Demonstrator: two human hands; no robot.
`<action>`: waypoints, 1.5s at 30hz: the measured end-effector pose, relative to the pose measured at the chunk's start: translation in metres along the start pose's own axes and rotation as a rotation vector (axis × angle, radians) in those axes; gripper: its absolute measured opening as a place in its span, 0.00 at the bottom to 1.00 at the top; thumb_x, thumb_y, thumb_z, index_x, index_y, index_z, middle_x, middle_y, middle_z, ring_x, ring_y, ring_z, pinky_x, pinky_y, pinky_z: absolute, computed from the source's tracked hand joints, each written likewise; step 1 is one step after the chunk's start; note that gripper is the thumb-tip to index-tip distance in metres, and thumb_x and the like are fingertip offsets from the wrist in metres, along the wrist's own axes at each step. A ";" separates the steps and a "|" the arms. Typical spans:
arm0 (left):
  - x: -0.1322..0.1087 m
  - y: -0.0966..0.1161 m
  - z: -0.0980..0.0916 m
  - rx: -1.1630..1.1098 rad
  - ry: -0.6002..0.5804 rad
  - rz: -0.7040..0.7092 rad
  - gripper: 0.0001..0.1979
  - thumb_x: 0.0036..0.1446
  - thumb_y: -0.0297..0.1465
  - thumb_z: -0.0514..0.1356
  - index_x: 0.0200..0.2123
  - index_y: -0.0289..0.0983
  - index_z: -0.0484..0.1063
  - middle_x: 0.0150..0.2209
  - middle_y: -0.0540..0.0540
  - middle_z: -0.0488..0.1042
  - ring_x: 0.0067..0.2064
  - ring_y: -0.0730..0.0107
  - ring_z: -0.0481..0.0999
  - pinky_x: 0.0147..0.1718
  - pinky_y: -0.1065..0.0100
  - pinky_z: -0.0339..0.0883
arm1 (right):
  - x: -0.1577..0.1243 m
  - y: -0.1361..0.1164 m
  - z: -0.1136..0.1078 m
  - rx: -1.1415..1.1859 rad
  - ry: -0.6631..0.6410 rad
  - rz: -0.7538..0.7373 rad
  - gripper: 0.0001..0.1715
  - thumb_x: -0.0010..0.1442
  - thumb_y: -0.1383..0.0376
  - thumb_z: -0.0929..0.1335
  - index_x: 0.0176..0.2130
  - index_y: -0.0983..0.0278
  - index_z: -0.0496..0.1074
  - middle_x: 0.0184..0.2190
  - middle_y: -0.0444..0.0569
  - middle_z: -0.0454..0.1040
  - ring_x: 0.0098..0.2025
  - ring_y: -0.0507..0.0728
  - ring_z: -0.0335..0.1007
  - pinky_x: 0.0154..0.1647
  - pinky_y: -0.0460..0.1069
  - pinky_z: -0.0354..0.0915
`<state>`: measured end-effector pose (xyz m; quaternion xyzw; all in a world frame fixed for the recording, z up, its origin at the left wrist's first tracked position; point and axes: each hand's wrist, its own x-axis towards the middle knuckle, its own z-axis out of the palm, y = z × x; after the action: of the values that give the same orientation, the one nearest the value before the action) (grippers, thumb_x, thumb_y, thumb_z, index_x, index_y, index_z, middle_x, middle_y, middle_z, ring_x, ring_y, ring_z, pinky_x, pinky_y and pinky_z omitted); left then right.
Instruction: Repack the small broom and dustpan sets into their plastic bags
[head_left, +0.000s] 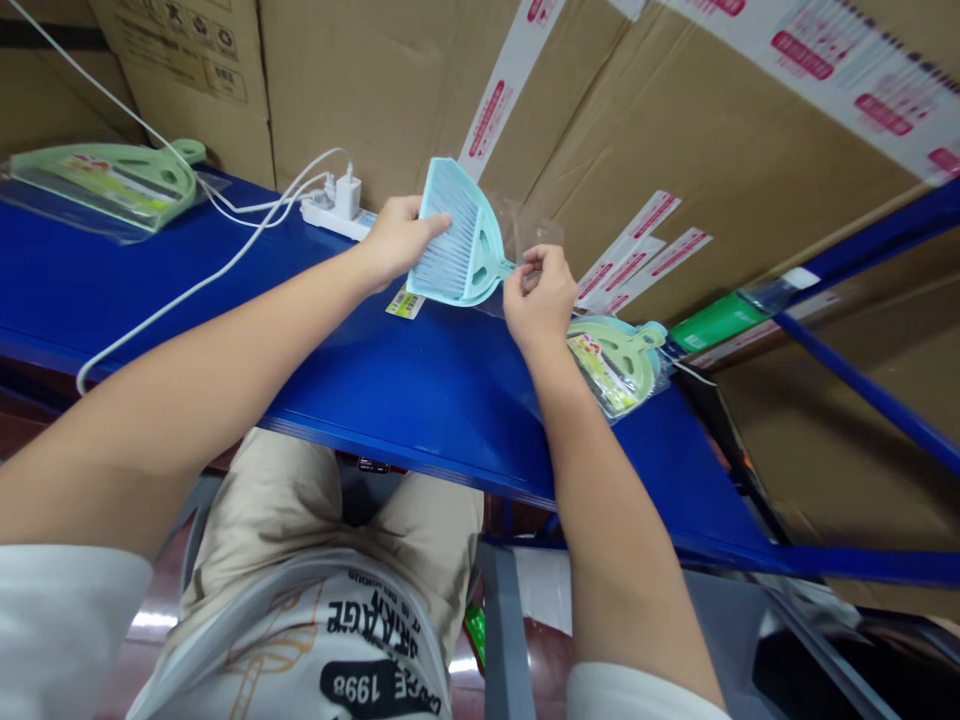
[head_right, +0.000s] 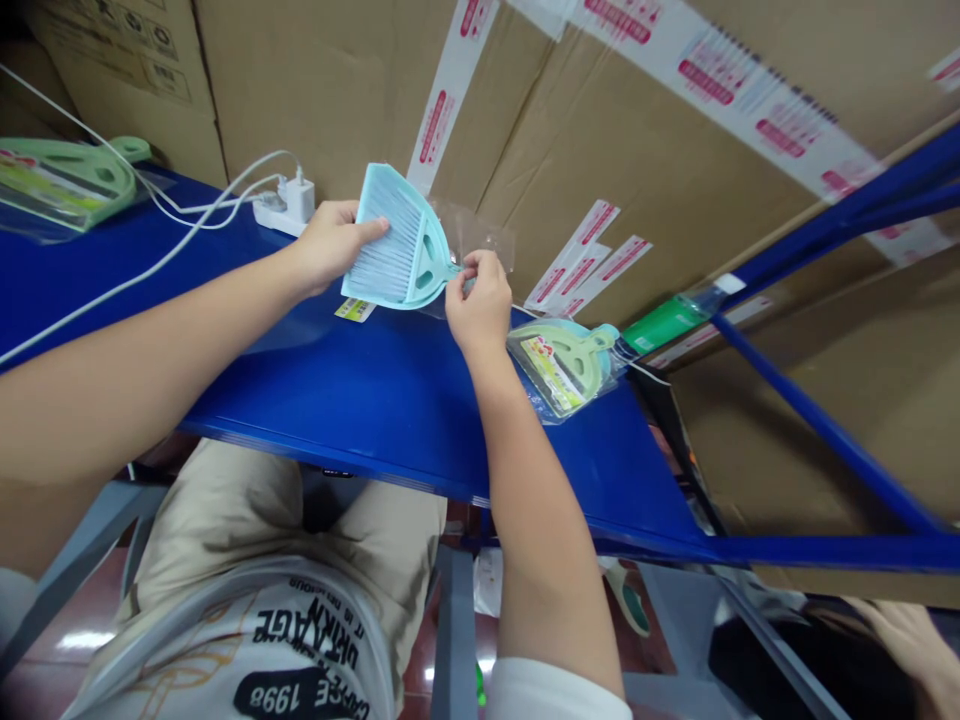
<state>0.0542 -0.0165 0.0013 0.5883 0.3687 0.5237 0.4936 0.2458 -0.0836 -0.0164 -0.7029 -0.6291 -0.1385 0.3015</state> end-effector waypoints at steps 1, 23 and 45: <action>0.001 0.000 -0.001 0.001 0.012 0.010 0.06 0.61 0.28 0.65 0.42 0.36 0.81 0.44 0.42 0.85 0.57 0.48 0.83 0.60 0.51 0.75 | -0.001 -0.001 0.000 0.000 -0.007 -0.007 0.22 0.68 0.70 0.61 0.58 0.62 0.71 0.49 0.54 0.74 0.51 0.62 0.74 0.58 0.60 0.70; -0.007 -0.002 0.007 -0.077 -0.044 0.071 0.04 0.65 0.28 0.63 0.41 0.38 0.80 0.45 0.43 0.87 0.58 0.51 0.83 0.61 0.52 0.75 | -0.011 -0.024 -0.006 0.052 -0.036 -0.093 0.20 0.70 0.67 0.62 0.58 0.60 0.72 0.52 0.53 0.76 0.46 0.59 0.75 0.55 0.57 0.73; 0.004 -0.004 -0.003 -0.141 -0.023 -0.029 0.06 0.63 0.27 0.61 0.39 0.37 0.79 0.42 0.42 0.85 0.56 0.50 0.84 0.59 0.51 0.78 | 0.018 0.034 -0.015 0.583 -0.163 0.466 0.13 0.74 0.57 0.63 0.52 0.59 0.73 0.45 0.49 0.80 0.45 0.57 0.81 0.42 0.50 0.76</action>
<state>0.0526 -0.0111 -0.0016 0.5527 0.3338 0.5343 0.5456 0.2840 -0.0784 -0.0029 -0.7204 -0.4875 0.1751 0.4612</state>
